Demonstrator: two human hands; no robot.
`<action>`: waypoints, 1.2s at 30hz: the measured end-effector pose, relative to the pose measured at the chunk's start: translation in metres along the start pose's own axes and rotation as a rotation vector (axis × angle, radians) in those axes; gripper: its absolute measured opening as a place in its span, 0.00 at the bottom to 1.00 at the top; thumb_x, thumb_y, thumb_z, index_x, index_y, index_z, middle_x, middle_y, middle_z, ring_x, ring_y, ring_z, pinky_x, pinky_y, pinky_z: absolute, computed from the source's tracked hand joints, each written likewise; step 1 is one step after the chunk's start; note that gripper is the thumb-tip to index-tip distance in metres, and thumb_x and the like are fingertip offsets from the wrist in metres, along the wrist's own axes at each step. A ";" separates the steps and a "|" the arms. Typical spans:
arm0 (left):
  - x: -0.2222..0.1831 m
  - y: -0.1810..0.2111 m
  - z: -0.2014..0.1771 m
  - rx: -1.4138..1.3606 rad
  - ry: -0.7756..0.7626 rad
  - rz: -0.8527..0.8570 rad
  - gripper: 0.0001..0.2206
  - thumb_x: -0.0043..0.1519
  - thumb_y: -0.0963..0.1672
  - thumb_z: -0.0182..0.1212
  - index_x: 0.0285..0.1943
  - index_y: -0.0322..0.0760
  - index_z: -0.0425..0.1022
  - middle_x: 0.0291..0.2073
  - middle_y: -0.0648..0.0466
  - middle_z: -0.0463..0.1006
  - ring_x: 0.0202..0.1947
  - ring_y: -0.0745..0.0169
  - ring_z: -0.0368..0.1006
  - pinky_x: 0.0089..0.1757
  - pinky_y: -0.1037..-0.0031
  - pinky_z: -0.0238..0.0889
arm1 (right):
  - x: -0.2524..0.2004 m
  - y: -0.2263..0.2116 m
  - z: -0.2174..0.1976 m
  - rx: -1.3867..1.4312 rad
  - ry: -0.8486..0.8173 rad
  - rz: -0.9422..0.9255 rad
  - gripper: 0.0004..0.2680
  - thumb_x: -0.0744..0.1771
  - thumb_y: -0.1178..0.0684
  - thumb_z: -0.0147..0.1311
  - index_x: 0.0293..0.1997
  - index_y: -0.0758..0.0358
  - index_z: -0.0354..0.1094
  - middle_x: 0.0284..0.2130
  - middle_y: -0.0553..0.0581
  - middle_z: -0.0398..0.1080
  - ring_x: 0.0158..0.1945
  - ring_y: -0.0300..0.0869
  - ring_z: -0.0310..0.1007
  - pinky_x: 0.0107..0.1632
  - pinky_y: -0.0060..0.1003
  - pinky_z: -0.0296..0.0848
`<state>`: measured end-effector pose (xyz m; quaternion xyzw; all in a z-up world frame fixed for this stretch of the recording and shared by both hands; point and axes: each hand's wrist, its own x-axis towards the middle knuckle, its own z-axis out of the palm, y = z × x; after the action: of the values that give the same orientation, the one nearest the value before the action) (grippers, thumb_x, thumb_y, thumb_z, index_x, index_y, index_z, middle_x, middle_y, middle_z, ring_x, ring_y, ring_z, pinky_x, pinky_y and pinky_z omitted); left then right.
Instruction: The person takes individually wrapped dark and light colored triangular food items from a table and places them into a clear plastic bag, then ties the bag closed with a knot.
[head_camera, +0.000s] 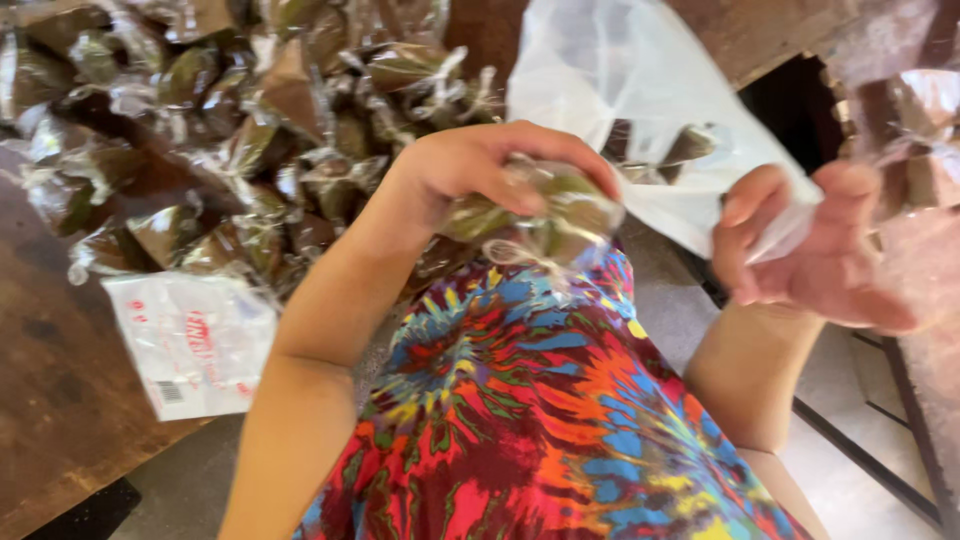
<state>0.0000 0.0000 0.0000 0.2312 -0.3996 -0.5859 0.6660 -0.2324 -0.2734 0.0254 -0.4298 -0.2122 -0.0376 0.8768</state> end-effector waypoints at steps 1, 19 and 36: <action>0.030 -0.008 -0.005 0.124 -0.070 -0.123 0.29 0.62 0.49 0.70 0.68 0.27 0.71 0.60 0.46 0.76 0.61 0.60 0.72 0.63 0.69 0.64 | -0.002 -0.004 -0.006 0.036 -0.044 0.019 0.37 0.61 0.31 0.65 0.74 0.55 0.52 0.58 0.79 0.62 0.32 0.47 0.73 0.30 0.31 0.76; 0.142 -0.002 0.034 2.123 0.983 -0.263 0.34 0.55 0.48 0.79 0.69 0.33 0.68 0.66 0.40 0.65 0.65 0.35 0.61 0.61 0.52 0.57 | 0.146 -0.137 -0.083 0.045 -0.133 0.291 0.27 0.64 0.36 0.58 0.64 0.63 0.55 0.49 0.71 0.68 0.21 0.37 0.61 0.26 0.28 0.64; 0.074 0.024 -0.020 0.600 1.140 0.104 0.16 0.63 0.31 0.52 0.59 0.26 0.73 0.42 0.49 0.80 0.41 0.64 0.78 0.48 0.76 0.70 | -0.030 -0.187 -0.293 -2.049 0.537 1.068 0.29 0.65 0.36 0.68 0.71 0.55 0.60 0.65 0.71 0.60 0.66 0.64 0.59 0.59 0.60 0.65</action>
<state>0.0299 -0.0700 0.0260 0.6626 -0.1404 -0.2012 0.7076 -0.2066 -0.6198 -0.0078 -0.9440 0.3138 0.0919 0.0452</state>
